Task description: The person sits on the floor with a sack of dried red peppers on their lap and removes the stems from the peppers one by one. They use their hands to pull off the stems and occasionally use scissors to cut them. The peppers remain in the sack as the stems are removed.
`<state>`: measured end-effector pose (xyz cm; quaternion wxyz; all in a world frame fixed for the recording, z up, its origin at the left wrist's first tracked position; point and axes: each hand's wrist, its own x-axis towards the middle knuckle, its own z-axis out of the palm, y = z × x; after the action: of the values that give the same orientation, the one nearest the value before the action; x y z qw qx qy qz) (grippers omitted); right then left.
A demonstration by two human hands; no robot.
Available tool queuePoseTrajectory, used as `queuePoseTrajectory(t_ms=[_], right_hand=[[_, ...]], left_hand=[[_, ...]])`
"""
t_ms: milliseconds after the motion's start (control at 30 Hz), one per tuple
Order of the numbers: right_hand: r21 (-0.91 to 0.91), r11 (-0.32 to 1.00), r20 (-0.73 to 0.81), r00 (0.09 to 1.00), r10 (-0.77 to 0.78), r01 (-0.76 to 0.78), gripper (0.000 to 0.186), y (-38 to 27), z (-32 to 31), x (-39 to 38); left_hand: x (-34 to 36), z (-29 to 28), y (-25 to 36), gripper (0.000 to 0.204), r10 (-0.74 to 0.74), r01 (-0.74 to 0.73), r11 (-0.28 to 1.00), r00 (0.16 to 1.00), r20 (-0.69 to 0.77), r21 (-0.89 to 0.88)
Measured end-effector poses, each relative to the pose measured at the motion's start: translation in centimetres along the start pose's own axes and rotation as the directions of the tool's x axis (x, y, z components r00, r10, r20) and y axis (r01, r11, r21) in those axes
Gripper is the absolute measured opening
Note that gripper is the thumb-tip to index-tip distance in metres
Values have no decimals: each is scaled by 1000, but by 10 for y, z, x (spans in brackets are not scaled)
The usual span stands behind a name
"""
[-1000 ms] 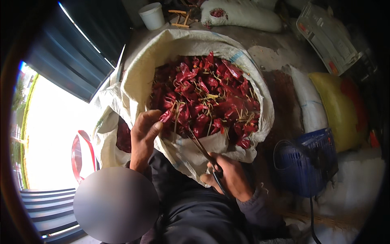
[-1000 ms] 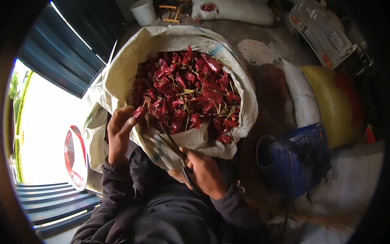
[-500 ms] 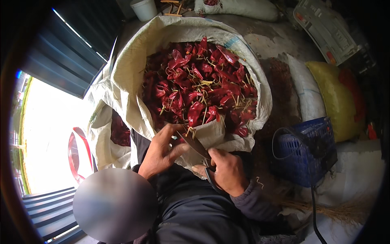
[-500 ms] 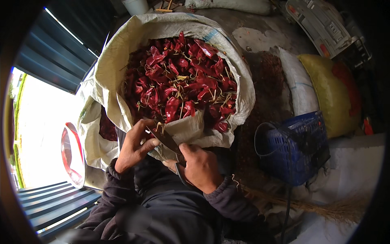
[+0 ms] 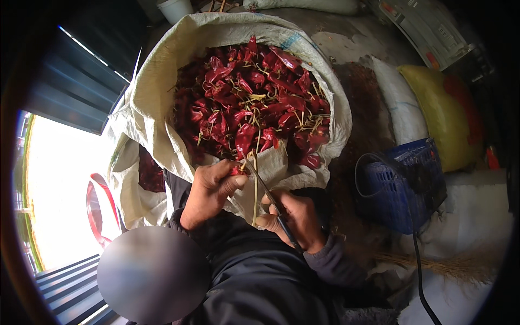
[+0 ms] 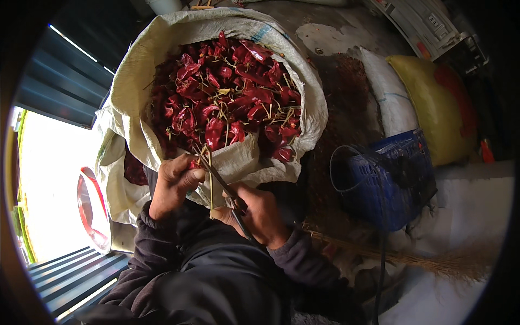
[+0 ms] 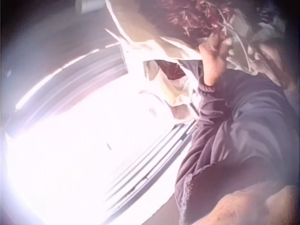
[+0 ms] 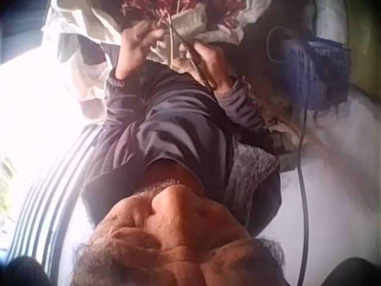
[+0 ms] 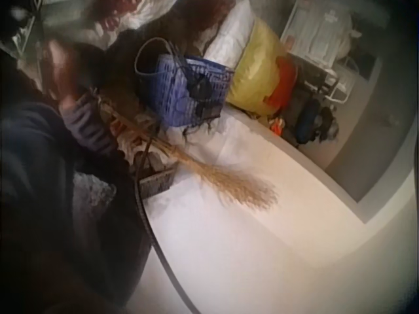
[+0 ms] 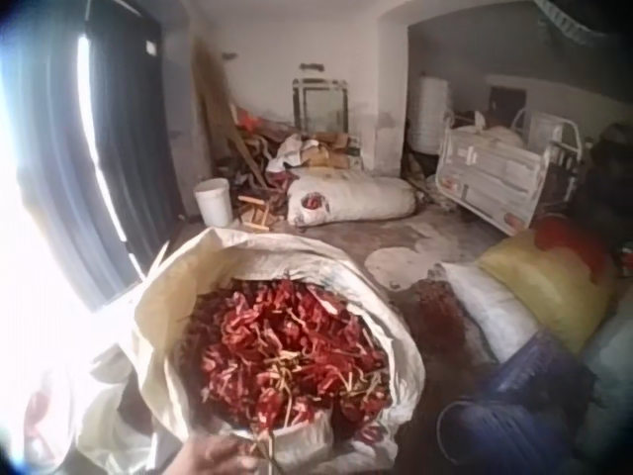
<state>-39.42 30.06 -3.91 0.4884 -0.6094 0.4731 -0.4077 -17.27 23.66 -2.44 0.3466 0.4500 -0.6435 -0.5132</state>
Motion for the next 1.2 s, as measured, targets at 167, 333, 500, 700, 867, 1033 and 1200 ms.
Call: queuePoseTrajectory(t_ms=[167,333,500,700,867,1033,1200], right_hand=[[404,898,173,979,111,-174,42,14,-3,-7],[-276,961,103,994,43,-13,66,0,-25,15],[-519,852,44,994,104,-66,89,7,-44,4],[-425,902,27,997,-75,79,86,2,-5,0],[-491,870,21,999,-42,47,63,-1,-1,7],[-431,901,1,998,-61,56,39,1,2,7],[93,988,134,985,108,-121,36,-1,-2,5]], left_hand=[[3,3,-3,25,26,-25,993,1000,9,-120],[0,-4,-24,19,-71,28,976,977,-199,-214],[0,-9,-18,13,-108,103,994,919,-378,-32],[0,5,-26,20,212,-8,892,890,-403,452],[1,15,-24,27,374,-120,778,878,-300,617],[3,15,-22,28,439,-156,694,866,-240,703],[-2,15,-14,28,259,-104,892,916,-308,440]])
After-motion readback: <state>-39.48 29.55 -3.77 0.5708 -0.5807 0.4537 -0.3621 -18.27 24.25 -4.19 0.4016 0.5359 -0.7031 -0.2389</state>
